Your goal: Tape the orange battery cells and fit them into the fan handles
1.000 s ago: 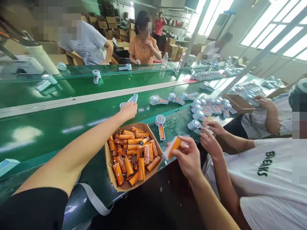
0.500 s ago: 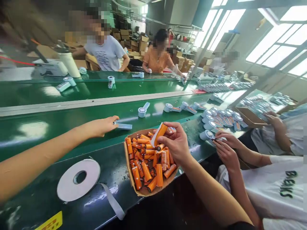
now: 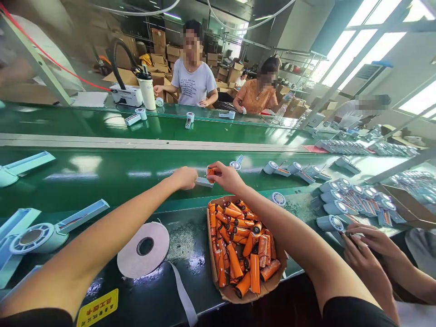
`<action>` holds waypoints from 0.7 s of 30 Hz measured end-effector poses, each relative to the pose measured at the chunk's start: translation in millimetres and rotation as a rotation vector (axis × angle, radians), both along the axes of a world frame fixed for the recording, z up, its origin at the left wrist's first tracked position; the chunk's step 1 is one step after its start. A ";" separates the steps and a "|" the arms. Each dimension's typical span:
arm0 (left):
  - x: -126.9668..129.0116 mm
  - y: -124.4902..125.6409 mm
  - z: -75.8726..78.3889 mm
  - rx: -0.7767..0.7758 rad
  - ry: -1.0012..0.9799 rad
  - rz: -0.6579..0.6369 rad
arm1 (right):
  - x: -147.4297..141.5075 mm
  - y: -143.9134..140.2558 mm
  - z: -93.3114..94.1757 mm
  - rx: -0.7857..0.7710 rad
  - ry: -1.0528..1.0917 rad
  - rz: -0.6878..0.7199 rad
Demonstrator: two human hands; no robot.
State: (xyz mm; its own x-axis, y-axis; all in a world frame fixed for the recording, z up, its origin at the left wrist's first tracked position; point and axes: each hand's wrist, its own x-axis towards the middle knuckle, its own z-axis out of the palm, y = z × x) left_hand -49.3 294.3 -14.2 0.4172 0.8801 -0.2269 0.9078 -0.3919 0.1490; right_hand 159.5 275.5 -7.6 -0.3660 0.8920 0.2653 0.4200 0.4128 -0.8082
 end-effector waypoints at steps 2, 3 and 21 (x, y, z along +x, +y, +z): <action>2.1 5.9 3.1 -0.029 -0.029 0.014 | 3.6 10.0 -7.4 -0.004 -0.091 -0.007; 2.4 8.1 4.6 -0.041 -0.046 0.017 | 4.9 13.4 -10.6 0.001 -0.126 -0.005; 31.6 10.0 -0.7 -0.082 -0.181 0.168 | 8.3 17.3 -15.7 0.180 -0.871 0.077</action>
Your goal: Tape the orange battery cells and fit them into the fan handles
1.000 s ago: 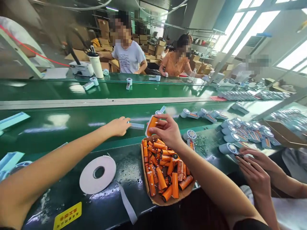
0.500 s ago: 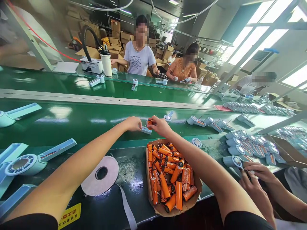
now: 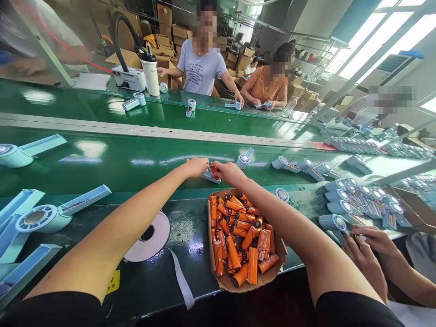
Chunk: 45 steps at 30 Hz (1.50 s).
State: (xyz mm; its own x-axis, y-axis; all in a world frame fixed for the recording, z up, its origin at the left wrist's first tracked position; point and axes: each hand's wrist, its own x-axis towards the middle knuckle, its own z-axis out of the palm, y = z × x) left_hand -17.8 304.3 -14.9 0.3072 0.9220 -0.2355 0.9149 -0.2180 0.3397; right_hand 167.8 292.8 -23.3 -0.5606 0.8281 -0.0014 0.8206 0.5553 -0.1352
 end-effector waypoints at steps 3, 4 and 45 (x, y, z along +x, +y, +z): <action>4.2 1.7 -1.3 0.004 -0.010 0.020 | -3.9 1.1 1.7 -0.029 -0.096 0.027; 5.1 2.4 -2.3 0.005 -0.014 0.026 | -5.6 0.5 1.7 -0.037 -0.117 0.032; -107.7 -297.8 -19.8 0.712 -0.097 -0.278 | 7.8 -128.6 24.5 -0.183 0.398 -0.152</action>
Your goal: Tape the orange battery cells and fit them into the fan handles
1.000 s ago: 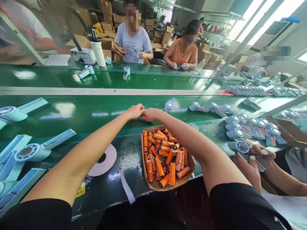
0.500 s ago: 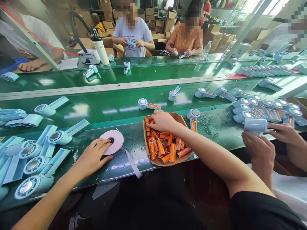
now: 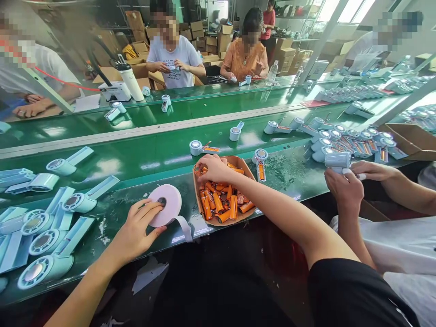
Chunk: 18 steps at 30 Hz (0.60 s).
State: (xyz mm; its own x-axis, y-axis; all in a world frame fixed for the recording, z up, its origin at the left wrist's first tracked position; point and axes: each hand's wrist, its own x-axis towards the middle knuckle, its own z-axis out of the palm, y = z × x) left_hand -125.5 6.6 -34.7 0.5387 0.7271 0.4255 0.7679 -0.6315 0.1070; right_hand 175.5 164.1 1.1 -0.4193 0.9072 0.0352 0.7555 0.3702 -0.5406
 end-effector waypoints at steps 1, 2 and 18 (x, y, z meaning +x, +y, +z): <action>2.3 -1.0 0.3 0.006 -0.005 -0.010 | 4.2 -3.3 1.2 -0.010 0.096 0.025; 4.1 -2.3 0.6 0.007 -0.011 -0.016 | 8.6 -6.9 2.3 -0.028 0.204 0.049; 19.8 -7.8 2.6 -0.040 -0.018 -0.052 | 33.0 -35.5 4.9 0.161 -0.264 0.540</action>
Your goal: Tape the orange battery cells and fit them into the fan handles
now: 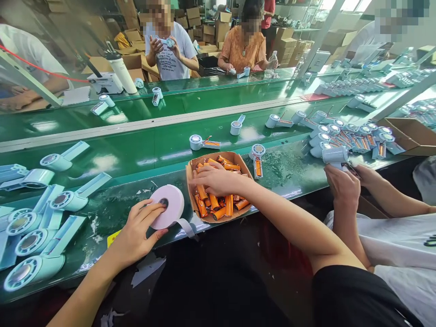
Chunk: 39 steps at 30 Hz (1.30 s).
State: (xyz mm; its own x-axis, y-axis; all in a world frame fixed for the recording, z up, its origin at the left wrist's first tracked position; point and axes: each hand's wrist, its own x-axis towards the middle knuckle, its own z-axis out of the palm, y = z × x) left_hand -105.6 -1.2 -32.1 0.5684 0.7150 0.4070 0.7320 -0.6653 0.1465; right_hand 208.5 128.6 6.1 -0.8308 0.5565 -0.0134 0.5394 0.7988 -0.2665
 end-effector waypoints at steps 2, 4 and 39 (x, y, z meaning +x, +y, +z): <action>1.3 -0.8 1.1 0.002 0.003 0.000 | 3.1 -1.5 3.8 0.046 -0.082 0.005; 2.5 -1.7 2.6 0.010 0.002 -0.001 | 9.5 -3.5 8.7 0.078 -0.101 0.001; 21.0 -27.9 31.3 0.083 0.139 -0.233 | 6.0 -139.9 -12.3 -0.137 0.859 -0.563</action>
State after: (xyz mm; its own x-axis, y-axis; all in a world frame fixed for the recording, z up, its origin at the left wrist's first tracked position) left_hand -84.7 -29.1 -0.8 0.7678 0.5260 0.3657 0.5672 -0.8235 -0.0065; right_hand 214.5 -11.3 -6.2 -0.2100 0.9056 0.3684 0.4106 0.4236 -0.8074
